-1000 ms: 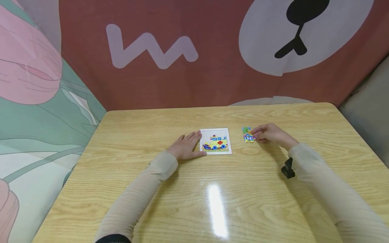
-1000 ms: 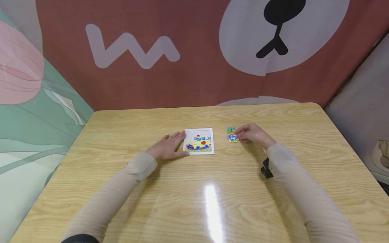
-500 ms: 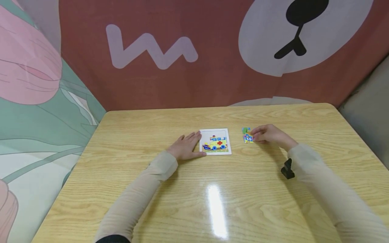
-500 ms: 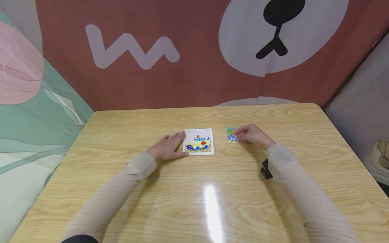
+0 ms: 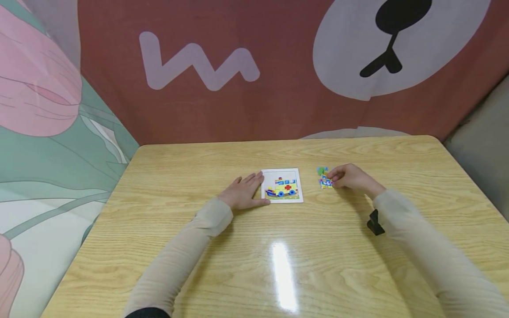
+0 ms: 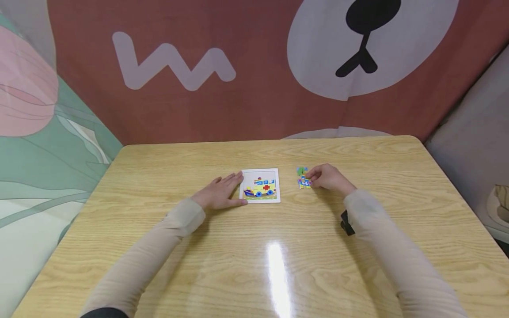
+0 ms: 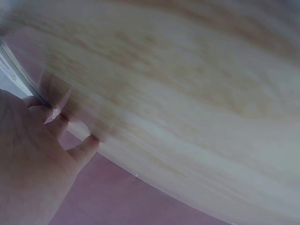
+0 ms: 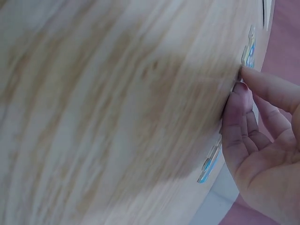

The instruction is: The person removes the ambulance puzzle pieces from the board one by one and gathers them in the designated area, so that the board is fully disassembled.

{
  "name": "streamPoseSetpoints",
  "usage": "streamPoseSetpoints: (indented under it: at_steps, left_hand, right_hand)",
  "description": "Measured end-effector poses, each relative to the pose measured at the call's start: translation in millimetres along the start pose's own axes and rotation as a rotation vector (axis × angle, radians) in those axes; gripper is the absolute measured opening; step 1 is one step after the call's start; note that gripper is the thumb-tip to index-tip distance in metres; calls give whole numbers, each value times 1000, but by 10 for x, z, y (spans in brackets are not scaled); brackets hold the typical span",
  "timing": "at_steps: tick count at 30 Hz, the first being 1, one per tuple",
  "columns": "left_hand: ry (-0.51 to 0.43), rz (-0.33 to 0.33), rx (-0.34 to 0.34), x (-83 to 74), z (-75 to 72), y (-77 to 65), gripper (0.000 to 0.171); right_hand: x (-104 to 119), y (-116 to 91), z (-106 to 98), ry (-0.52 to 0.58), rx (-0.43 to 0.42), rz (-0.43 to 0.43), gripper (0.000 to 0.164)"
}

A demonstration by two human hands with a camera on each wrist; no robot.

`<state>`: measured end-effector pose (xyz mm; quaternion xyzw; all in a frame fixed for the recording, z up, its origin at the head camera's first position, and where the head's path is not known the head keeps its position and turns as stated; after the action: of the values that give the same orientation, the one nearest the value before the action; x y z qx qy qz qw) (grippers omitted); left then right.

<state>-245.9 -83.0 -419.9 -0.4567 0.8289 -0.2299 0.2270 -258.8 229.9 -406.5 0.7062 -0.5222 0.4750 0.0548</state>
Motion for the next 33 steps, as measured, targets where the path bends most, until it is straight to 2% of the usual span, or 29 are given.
streamPoseSetpoints:
  at_steps: [7,16,20,28,33]
  left_hand:
    - [1,2,1,-1,-4,4,88]
    - [10,4,-6,7,-3,16,89]
    - [9,1,1,10,-4,17,89]
    - [12,0,-6,6,2,27,89]
    - [13,-2,-10,14,15,49,89]
  right_hand:
    - [26,-15,-6,57,5,2,33]
    - [270,80,31,5,-44,15,36]
    - [404,170,116,-2,-32,17,37]
    - [637,370,332,23,0,-80,33]
    - [735,461,468,18,29,-81,31]
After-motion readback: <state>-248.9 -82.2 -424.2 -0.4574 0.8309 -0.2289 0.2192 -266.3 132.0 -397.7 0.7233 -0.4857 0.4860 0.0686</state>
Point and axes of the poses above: each hand's wrist, its own y-axis towards the middle knuckle, its own z-axis out of the palm, x = y × z, the point moved 3 cm from there along y, towards the middle knuckle, and after that the axes turned 14 degrees about x, right-handed, at the moved point
